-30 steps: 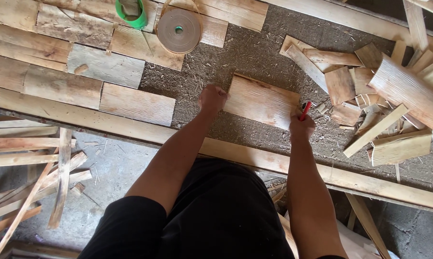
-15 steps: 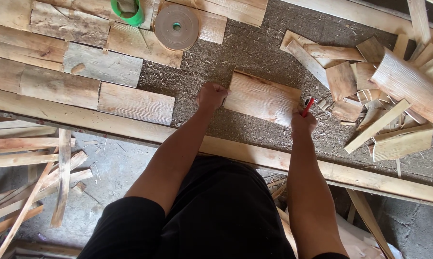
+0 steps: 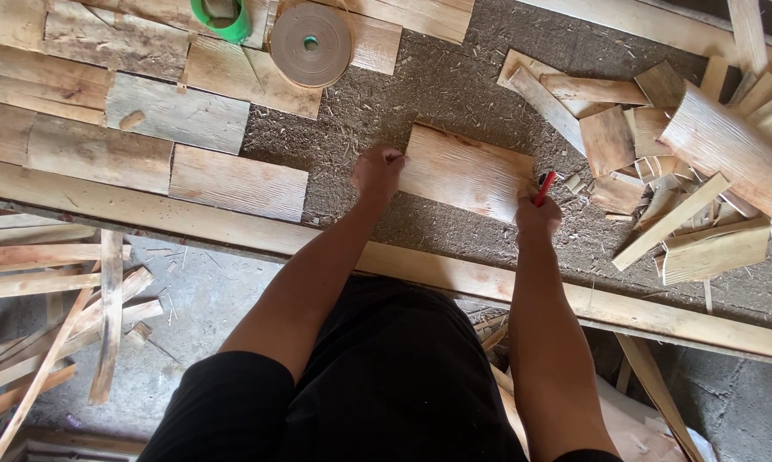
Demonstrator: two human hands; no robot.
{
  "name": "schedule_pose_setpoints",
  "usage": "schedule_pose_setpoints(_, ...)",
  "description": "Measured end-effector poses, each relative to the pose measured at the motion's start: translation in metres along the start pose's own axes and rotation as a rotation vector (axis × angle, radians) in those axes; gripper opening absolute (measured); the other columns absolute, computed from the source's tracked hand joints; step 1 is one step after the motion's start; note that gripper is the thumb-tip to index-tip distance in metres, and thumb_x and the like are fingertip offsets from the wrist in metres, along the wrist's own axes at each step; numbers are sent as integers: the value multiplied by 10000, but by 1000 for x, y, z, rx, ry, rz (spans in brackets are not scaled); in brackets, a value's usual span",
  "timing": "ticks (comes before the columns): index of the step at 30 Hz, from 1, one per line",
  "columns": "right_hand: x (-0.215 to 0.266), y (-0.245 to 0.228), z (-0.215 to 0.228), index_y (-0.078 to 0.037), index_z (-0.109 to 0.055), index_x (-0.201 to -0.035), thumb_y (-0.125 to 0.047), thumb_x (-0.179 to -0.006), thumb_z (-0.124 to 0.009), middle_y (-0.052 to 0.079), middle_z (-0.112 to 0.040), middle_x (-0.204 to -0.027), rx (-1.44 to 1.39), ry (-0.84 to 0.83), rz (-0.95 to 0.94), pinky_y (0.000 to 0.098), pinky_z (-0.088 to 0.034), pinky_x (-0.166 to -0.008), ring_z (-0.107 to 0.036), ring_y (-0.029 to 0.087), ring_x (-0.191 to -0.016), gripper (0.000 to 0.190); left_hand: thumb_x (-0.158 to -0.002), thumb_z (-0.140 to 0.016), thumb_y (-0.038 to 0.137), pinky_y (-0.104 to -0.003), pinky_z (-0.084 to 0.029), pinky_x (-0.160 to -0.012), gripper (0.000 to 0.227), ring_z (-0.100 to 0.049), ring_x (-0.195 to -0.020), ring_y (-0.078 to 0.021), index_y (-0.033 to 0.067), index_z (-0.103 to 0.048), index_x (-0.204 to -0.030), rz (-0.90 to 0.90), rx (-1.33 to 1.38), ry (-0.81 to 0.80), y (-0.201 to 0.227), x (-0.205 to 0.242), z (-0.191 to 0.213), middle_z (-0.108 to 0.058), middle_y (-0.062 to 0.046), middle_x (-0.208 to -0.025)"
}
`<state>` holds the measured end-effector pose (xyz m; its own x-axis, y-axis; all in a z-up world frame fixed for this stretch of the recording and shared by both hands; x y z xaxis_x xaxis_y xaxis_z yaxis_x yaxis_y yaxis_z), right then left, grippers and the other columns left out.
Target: Cutting thin wood panels with a utility knife and fitting them onto a surface.
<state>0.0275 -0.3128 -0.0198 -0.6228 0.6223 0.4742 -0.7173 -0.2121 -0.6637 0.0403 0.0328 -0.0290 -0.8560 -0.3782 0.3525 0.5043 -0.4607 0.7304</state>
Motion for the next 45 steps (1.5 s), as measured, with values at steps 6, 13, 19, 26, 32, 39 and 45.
schedule_pose_setpoints(6,-11,14,-5,-85,-768,-1044,-229,-842,-845,19,-736,-883,-36,35,76,295,-564,-659,-665,119,-751,260,-837,-850,326,-341,-602,-638,164,-720,-690,-109,192,-813,-924,-50,-21,26,-2,-8,-8,-798,9,-918)
schedule_pose_setpoints(13,-14,14,-5,-46,-739,-973,-275,-870,-865,44,-712,-846,64,51,76,325,-531,-622,-635,145,-716,281,-794,-866,327,-333,-597,-625,171,-715,-661,-83,209,-814,-906,33,20,-50,6,-12,2,-793,32,-873)
schedule_pose_setpoints(19,-14,14,-7,-36,-739,-948,-268,-881,-866,51,-692,-828,50,48,73,345,-506,-612,-598,149,-704,273,-803,-859,350,-295,-562,-557,161,-684,-614,-60,214,-812,-875,124,-89,-119,10,-15,0,-788,42,-836)
schedule_pose_setpoints(26,-3,3,-5,-59,-733,-993,-289,-878,-858,47,-706,-847,74,39,56,330,-523,-621,-628,149,-715,285,-855,-831,366,-309,-524,-522,145,-609,-530,-61,221,-813,-858,133,-140,-92,4,-19,-11,-764,39,-780)
schedule_pose_setpoints(32,0,-6,-4,-127,-731,-1050,-276,-871,-824,40,-725,-906,128,32,-7,307,-569,-661,-677,133,-755,251,-837,-826,368,-295,-533,-541,124,-621,-556,-42,246,-803,-850,167,-122,-106,6,-20,-8,-766,72,-788)
schedule_pose_setpoints(39,-29,23,-10,-67,-728,-1041,-262,-897,-817,62,-723,-910,80,-6,88,342,-536,-680,-654,157,-787,257,-812,-847,387,-300,-529,-585,140,-657,-606,-33,254,-807,-826,126,-126,-67,2,-22,-11,-769,94,-799)
schedule_pose_setpoints(45,-17,10,-7,-51,-725,-960,-297,-905,-827,65,-689,-826,211,42,71,363,-529,-642,-646,161,-727,272,-835,-829,400,-303,-514,-571,125,-624,-569,-37,276,-813,-831,201,-167,-122,14,-17,-2,-762,102,-772)
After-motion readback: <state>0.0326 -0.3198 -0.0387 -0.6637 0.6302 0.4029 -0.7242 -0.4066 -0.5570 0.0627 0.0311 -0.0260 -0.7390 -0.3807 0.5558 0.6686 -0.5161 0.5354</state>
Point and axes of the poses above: each hand's wrist, its own x-axis away from the middle knuckle, its own z-axis out of the back of the hand, y = z × x, the point moved 2 cm from there along -x, towards the middle knuckle
